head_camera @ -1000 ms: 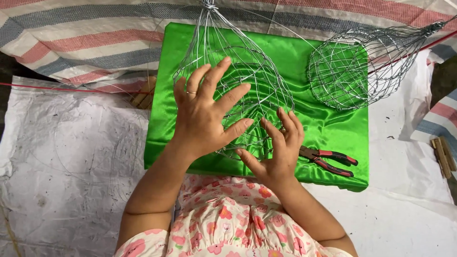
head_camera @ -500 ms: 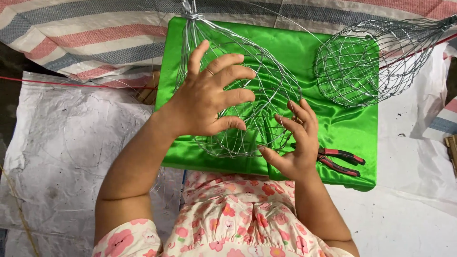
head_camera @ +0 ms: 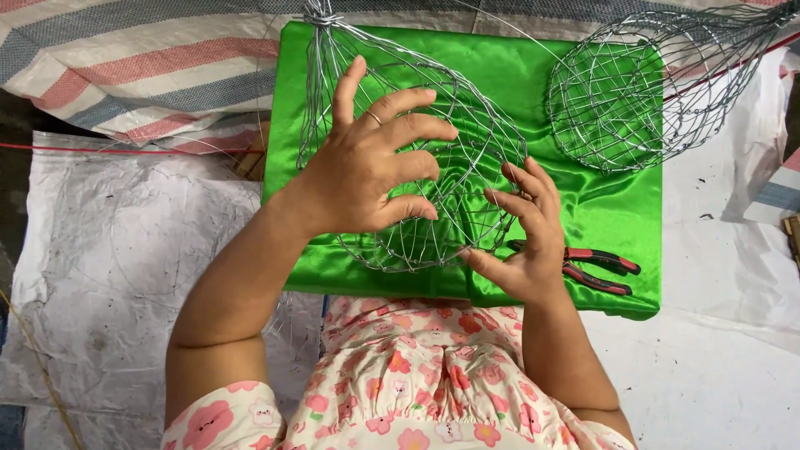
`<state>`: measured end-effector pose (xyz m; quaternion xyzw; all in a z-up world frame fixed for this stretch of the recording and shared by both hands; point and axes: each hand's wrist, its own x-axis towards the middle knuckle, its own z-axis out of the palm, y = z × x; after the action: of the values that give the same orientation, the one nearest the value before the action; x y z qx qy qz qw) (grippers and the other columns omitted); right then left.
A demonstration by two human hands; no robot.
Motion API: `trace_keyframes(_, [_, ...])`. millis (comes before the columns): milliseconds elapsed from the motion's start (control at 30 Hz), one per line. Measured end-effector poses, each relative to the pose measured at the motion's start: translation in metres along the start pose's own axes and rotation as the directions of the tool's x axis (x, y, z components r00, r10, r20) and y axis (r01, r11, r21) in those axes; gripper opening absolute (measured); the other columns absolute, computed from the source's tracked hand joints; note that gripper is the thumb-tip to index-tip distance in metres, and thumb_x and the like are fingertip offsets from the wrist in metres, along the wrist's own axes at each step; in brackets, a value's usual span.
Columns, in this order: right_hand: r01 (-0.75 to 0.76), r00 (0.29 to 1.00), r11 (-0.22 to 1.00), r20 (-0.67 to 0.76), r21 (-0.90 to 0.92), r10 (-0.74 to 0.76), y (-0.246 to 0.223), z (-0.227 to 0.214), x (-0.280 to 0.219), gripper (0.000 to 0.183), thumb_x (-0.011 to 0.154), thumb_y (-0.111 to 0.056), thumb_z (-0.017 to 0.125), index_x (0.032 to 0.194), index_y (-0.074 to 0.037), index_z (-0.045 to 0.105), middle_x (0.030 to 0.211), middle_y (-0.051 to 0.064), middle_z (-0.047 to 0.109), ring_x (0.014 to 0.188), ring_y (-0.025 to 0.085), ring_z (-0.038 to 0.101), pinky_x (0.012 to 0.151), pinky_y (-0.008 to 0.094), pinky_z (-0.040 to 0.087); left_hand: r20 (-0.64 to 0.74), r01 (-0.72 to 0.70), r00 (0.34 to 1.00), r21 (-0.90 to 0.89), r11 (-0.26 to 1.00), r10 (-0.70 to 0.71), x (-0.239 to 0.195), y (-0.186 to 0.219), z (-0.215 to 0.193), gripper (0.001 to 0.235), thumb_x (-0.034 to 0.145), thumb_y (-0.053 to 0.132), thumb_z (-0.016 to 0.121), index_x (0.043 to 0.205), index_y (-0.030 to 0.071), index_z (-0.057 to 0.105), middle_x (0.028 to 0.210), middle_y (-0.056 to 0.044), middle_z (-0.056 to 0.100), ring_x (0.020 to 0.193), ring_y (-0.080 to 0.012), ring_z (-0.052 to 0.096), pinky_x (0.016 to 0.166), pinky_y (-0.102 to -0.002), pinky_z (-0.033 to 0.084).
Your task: Assembling and shaping wire baskets using pliers and thin wire to join components
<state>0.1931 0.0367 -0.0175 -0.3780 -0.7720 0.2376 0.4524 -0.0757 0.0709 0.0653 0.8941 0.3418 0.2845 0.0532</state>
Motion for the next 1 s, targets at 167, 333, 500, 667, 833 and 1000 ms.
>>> trace_keyframes(167, [-0.002,1.000,1.000,-0.007,0.028,0.002,0.002,-0.001,-0.001,0.069,0.069,-0.026,0.087,0.130,-0.007,0.062,0.151,0.019,0.051,0.153,0.043,0.035,0.125,0.058,0.040,-0.073,-0.060,0.995,0.044,0.997,0.064,-0.008,0.006,0.006,0.024,0.091,0.041,0.090,0.104,0.023,0.081,0.137,-0.001,0.065,0.145,-0.0260,0.043,0.122,-0.068,-0.004])
trace_keyframes(333, [-0.049,0.998,0.999,-0.036,-0.003,0.049,0.010,-0.003,-0.002,0.070,0.068,-0.021,0.085,0.132,-0.007,0.060,0.151,0.019,0.051,0.152,0.046,0.037,0.125,0.062,0.035,-0.098,-0.065,0.991,0.244,0.968,0.092,-0.018,0.022,0.012,0.047,0.094,0.058,0.083,0.117,0.017,0.080,0.128,-0.004,0.068,0.133,-0.0273,0.051,0.122,-0.067,0.012])
trace_keyframes(500, [-0.039,0.997,0.997,-0.068,0.063,0.043,0.014,0.000,-0.004,0.067,0.072,-0.020,0.079,0.133,-0.005,0.060,0.154,0.018,0.046,0.154,0.044,0.034,0.128,0.061,0.033,-0.077,-0.052,0.993,0.347,0.936,0.084,-0.023,0.020,0.032,0.066,0.100,0.076,0.054,0.135,0.021,0.060,0.148,-0.007,0.047,0.138,-0.0264,0.037,0.107,-0.058,0.025])
trace_keyframes(667, [-0.057,0.996,0.996,-0.065,0.063,0.061,0.010,0.003,-0.005,0.067,0.070,-0.023,0.079,0.133,-0.005,0.061,0.154,0.019,0.047,0.155,0.044,0.033,0.127,0.061,0.033,-0.094,-0.124,0.981,0.369,0.921,0.170,-0.022,0.023,0.033,0.050,0.100,0.058,0.064,0.135,0.023,0.065,0.141,-0.002,0.057,0.133,-0.0232,0.048,0.114,-0.055,0.019])
trace_keyframes(833, [-0.050,0.995,0.995,-0.078,0.085,0.057,0.010,0.006,-0.006,0.069,0.069,-0.021,0.080,0.134,-0.005,0.061,0.154,0.020,0.047,0.155,0.043,0.033,0.129,0.060,0.032,-0.153,-0.136,0.968,0.338,0.931,0.197,-0.016,0.026,0.032,0.032,0.094,0.047,0.077,0.107,0.020,0.069,0.128,-0.004,0.058,0.124,-0.0234,0.049,0.116,-0.050,0.027])
trace_keyframes(1000, [-0.045,0.996,0.999,-0.074,0.028,0.047,0.004,0.008,-0.005,0.067,0.065,-0.020,0.084,0.127,-0.001,0.065,0.151,0.021,0.049,0.151,0.041,0.037,0.121,0.054,0.043,-0.179,-0.108,0.968,0.342,0.933,0.178,-0.017,0.024,0.035,0.033,0.098,0.053,0.074,0.100,0.022,0.067,0.120,-0.001,0.059,0.120,-0.0199,0.050,0.116,-0.049,0.026])
